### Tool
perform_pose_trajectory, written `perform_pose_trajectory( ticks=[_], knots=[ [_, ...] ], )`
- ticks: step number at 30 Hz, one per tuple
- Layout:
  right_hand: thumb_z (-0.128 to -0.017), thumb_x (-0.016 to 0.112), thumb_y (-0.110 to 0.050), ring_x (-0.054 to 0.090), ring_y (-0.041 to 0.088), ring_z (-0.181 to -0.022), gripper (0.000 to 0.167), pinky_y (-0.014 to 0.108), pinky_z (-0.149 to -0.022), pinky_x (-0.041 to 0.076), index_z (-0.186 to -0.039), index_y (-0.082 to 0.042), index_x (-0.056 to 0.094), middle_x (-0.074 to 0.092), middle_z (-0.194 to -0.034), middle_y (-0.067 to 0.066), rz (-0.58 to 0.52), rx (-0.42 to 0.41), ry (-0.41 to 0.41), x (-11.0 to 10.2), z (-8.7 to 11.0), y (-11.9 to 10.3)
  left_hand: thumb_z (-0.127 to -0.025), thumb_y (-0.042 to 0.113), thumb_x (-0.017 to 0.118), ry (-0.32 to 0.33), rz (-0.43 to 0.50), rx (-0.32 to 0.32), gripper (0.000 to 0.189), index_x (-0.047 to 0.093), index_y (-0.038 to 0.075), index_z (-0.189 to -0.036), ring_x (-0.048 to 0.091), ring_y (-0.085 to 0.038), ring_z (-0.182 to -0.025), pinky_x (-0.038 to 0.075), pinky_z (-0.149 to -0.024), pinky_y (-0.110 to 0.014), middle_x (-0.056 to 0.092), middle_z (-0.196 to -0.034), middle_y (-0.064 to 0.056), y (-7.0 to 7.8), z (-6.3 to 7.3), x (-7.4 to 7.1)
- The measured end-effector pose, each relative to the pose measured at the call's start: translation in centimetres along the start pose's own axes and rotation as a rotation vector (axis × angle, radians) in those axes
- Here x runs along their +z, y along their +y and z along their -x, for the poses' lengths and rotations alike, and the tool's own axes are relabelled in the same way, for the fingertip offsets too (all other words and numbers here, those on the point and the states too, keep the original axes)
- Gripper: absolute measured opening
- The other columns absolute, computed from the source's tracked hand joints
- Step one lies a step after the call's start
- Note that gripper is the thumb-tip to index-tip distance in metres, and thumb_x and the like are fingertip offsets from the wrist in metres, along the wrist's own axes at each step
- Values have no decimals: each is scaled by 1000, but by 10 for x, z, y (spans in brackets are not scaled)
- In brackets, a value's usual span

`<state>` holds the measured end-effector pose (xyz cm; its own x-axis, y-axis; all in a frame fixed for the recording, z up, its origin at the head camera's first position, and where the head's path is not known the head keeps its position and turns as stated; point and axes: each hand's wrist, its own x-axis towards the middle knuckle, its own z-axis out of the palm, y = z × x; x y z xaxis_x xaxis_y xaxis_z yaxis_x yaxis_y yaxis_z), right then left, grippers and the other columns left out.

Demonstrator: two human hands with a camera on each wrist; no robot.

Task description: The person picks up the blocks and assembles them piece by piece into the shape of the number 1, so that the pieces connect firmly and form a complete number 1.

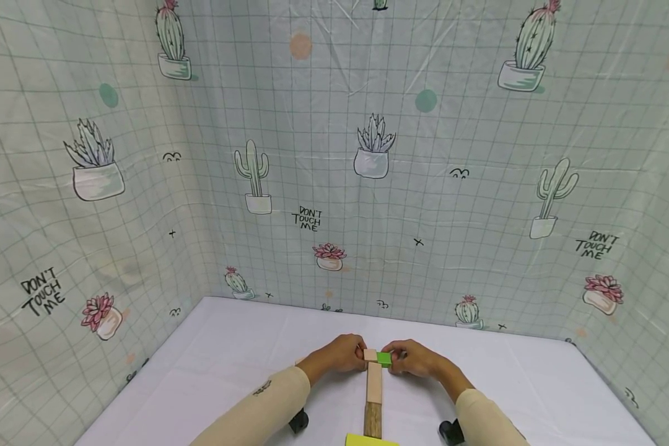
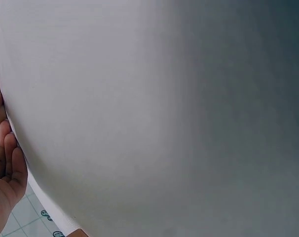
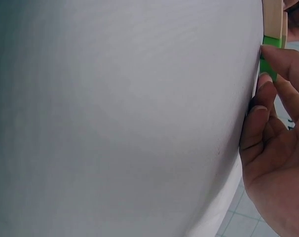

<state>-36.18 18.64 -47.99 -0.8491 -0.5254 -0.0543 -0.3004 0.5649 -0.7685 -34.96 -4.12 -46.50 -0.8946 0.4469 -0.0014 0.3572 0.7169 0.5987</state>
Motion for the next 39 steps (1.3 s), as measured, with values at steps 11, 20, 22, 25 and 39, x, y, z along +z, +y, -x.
perform_pose_trajectory(
  ticks=[11,20,22,25,39],
  knots=[
    [-84,75,-5,49,16,-80,35,26,-68,42,-118,-2,68,55,-89,2,-4,-18,-2,0,0,1,-85,14,77,-16,-48,-17,27,66,0,-105,49,-5,-67,43,-64,-21,55,-75,5,-2,-2,-1],
    [-84,75,-6,50,17,-81,37,28,-68,44,-120,-1,67,55,-90,3,-7,-3,-6,0,1,-2,-86,17,78,-29,-66,-89,29,68,1,-106,50,-8,-71,46,-69,-25,56,-78,4,-6,4,-7],
    [-84,75,-6,50,17,-80,38,27,-68,45,-121,0,66,55,-91,3,-2,-2,-9,-1,1,-1,-86,17,78,-31,-68,-98,28,69,1,-106,50,-8,-71,46,-69,-25,56,-77,3,-7,5,-8],
    [-85,75,-8,50,16,-80,38,26,-68,45,-121,-1,66,55,-91,2,7,4,-10,-1,1,-1,-85,17,78,-30,-81,-95,27,69,1,-105,50,-9,-71,46,-69,-25,56,-76,3,-8,7,-9],
    [-86,75,-9,51,17,-82,35,30,-70,45,-120,-4,67,55,-91,2,22,23,3,0,0,-2,-85,27,80,-38,-177,-108,30,71,6,-104,50,-8,-72,45,-74,-29,57,-78,5,-5,23,-20]
  ],
)
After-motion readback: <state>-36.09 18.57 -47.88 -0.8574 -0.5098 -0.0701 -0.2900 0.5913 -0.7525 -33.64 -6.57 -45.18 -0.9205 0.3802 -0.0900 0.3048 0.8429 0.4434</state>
